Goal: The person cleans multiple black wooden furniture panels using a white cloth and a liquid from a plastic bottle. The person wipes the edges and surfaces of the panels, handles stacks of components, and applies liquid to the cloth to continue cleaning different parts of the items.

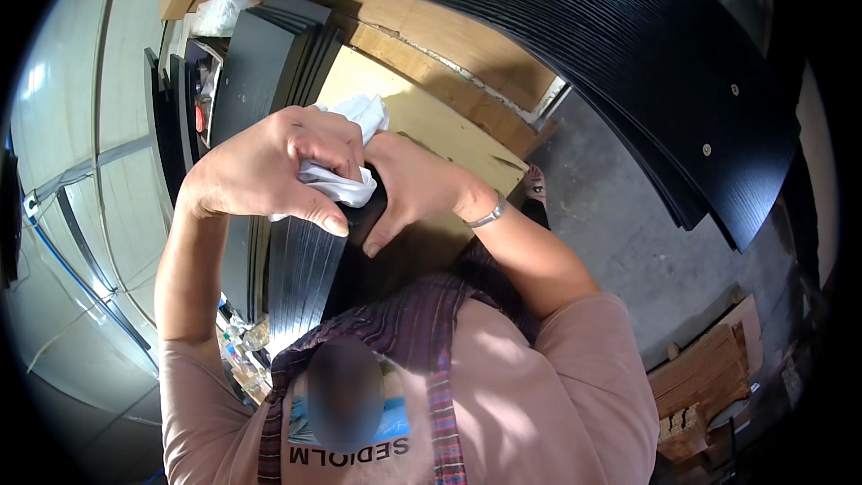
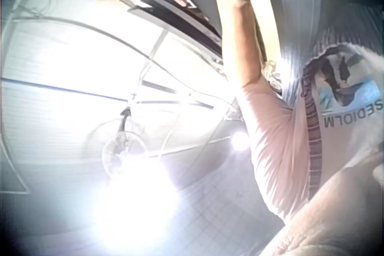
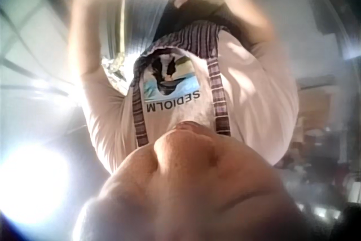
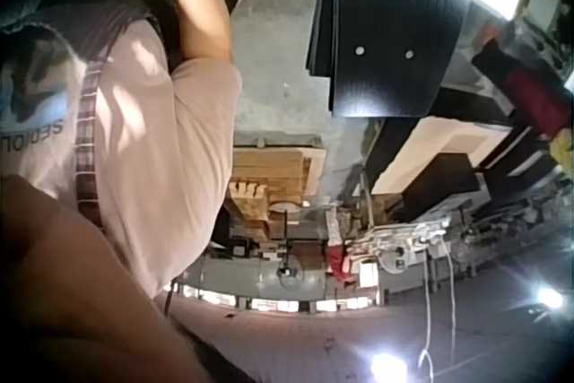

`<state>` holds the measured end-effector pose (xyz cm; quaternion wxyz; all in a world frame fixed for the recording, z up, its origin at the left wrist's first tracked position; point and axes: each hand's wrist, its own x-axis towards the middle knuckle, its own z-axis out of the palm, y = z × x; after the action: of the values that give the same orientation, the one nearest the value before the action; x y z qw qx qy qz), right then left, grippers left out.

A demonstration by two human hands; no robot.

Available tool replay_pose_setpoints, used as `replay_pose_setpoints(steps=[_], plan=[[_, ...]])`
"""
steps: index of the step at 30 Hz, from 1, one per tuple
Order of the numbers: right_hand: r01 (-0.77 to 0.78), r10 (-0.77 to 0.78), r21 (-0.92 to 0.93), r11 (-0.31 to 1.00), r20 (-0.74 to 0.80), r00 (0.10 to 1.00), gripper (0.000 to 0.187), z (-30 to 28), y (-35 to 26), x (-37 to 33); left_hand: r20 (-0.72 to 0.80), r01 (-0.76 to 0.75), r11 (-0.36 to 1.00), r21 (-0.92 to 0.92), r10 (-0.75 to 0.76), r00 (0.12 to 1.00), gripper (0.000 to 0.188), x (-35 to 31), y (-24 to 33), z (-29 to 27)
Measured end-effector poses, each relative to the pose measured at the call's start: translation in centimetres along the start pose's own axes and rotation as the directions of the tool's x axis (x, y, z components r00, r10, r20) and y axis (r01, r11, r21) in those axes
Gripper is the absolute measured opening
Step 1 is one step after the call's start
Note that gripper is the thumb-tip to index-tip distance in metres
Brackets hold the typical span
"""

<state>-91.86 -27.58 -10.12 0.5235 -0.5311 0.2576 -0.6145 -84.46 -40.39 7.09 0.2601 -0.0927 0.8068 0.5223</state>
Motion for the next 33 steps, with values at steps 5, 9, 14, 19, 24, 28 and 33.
replay_pose_setpoints(steps=[5,9,14,19,24,28,33], plan=[[-0.085,0.087,-0.027,0.996,0.084,0.993,0.089,-0.4,-0.2,-0.3,0.027,0.06,0.994,-0.087,-0.058,0.998,0.035,0.0,0.1,0.0],[0.189,-0.198,-0.084,0.978,-0.123,0.972,0.091,0.0,-1.6,0.9,-0.286,0.257,0.964,-0.073,-0.267,0.92,0.031,-0.6,1.5,0.2],[-0.182,0.179,0.201,0.963,0.034,0.983,0.105,0.3,-0.3,-0.9,-0.224,-0.112,0.801,0.589,0.295,0.929,0.035,-2.7,2.4,4.2],[0.137,-0.132,-0.195,0.971,0.036,0.991,0.111,-0.2,0.5,0.8,-0.623,0.028,0.997,0.065,0.019,0.782,0.019,-7.0,-4.5,3.4],[0.165,-0.163,-0.147,0.975,0.028,0.986,0.113,-0.6,-0.1,1.4,-0.713,0.116,0.976,0.183,0.05,0.7,0.02,-7.1,-1.6,2.4],[0.187,-0.209,-0.168,0.968,-0.123,0.97,0.113,0.3,0.0,0.4,-0.57,-0.071,0.976,0.206,0.179,0.802,0.022,-5.9,-3.4,4.2],[0.115,-0.108,-0.124,0.986,0.059,0.992,0.115,-0.6,-0.4,1.7,-0.81,0.216,0.976,0.014,-0.116,0.575,0.021,-6.0,-4.7,1.4]])
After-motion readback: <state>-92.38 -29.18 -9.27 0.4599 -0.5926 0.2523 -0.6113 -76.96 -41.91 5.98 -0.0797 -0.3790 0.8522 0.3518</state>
